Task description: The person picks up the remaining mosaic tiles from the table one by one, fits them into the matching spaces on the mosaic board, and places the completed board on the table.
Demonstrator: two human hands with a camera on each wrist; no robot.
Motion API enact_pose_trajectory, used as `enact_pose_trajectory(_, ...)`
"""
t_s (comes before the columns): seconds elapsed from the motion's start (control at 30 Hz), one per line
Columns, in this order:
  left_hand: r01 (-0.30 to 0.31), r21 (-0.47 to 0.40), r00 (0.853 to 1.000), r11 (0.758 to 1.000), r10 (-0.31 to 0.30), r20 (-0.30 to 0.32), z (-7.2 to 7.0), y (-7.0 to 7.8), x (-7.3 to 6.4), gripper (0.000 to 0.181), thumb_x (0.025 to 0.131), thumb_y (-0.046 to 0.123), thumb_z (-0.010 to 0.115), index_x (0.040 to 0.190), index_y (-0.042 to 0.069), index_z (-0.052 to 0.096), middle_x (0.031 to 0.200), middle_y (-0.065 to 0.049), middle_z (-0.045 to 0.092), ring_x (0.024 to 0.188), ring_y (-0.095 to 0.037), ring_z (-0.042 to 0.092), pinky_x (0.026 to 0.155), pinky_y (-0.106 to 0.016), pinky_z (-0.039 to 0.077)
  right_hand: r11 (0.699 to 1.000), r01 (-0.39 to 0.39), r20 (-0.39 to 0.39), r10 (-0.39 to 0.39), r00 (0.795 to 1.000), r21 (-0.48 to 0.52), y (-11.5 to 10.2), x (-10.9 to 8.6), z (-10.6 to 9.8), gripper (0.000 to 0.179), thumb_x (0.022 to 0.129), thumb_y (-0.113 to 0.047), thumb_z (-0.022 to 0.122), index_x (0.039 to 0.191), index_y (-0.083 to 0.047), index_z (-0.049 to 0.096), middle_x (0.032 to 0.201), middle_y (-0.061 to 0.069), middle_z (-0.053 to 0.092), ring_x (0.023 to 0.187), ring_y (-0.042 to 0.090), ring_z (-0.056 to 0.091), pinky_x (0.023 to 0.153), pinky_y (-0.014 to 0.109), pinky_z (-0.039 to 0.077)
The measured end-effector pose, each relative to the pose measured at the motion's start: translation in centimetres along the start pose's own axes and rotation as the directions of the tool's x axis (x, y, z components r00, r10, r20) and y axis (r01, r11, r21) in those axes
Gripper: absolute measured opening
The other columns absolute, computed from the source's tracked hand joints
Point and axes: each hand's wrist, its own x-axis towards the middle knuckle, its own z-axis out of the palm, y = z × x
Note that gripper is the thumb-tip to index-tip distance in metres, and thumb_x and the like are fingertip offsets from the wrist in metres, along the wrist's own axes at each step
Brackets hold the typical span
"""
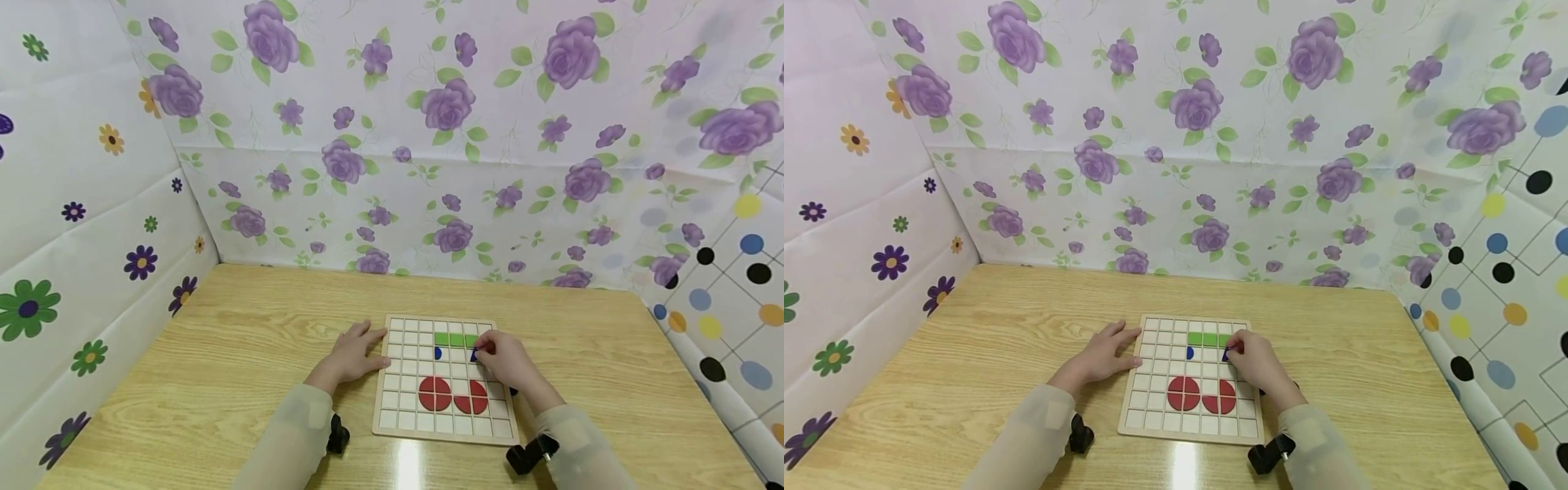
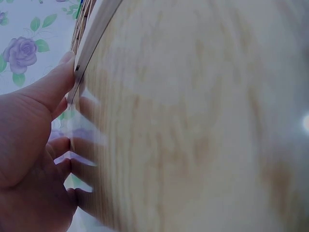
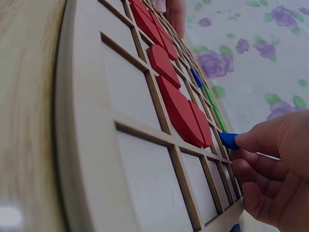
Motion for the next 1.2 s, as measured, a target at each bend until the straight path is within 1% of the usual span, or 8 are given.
enact_pose_trajectory(0.23,0.008,0.002,1.0,1.0,-0.008,0.007,0.01,-0.05,0.1,0.065,0.09,0.041,0.062,0.147,0.021,0.037,0.158,-0.015,0.014,0.147,-0.035,0.005,0.118,-0.055,0.003,1.0,0.007,0.007,-0.007,1.0,-0.018,-0.14,0.19,0.14,0.005,0.089,-0.006,0.062,0.093,-0.006,0.064,0.082,0.004,0.062,0.071,0.014,0.053,0.06,0.027,0.045)
enact_pose_trajectory(0.53,0.003,0.011,1.0,1.0,-0.003,-0.001,-0.11,0.12,0.07,0.065,0.089,0.041,0.063,0.146,0.02,0.039,0.158,-0.017,0.016,0.146,-0.037,0.007,0.117,-0.057,0.004,0.999,0.028,-0.001,-0.029,1.0,-0.041,-0.32,0.22,0.41,0.007,0.088,-0.007,0.063,0.095,-0.007,0.066,0.084,0.003,0.064,0.074,0.013,0.055,0.064,0.027,0.047)
enact_pose_trajectory(0.83,0.002,0.009,1.0,1.0,-0.002,-0.006,-0.01,0.06,0.08,0.064,0.09,0.041,0.062,0.146,0.019,0.039,0.157,-0.017,0.017,0.146,-0.037,0.008,0.117,-0.057,0.005,0.998,0.037,0.024,-0.036,0.999,-0.044,-0.43,0.03,0.65,0.012,0.088,-0.007,0.064,0.1,-0.004,0.067,0.088,0.004,0.065,0.079,0.014,0.058,0.067,0.028,0.049)
enact_pose_trajectory(1.07,0.007,0.014,1.0,1.0,-0.007,0.0,0.01,0.0,0.05,0.064,0.09,0.041,0.062,0.146,0.021,0.038,0.158,-0.016,0.016,0.146,-0.037,0.007,0.117,-0.057,0.004,0.998,0.037,0.02,-0.036,0.999,-0.045,-0.45,-0.06,0.79,0.017,0.088,-0.007,0.065,0.104,-0.004,0.068,0.089,0.003,0.065,0.08,0.013,0.058,0.07,0.029,0.05)
enact_pose_trajectory(1.2,0.003,0.011,1.0,1.0,-0.003,-0.001,0.01,-0.07,0.11,0.064,0.09,0.041,0.062,0.146,0.021,0.038,0.158,-0.016,0.016,0.146,-0.037,0.007,0.117,-0.057,0.004,0.998,0.03,0.015,-0.029,0.999,-0.047,-0.49,-0.07,0.79,0.02,0.088,-0.007,0.065,0.107,-0.002,0.067,0.088,0.004,0.064,0.079,0.014,0.056,0.069,0.029,0.048)
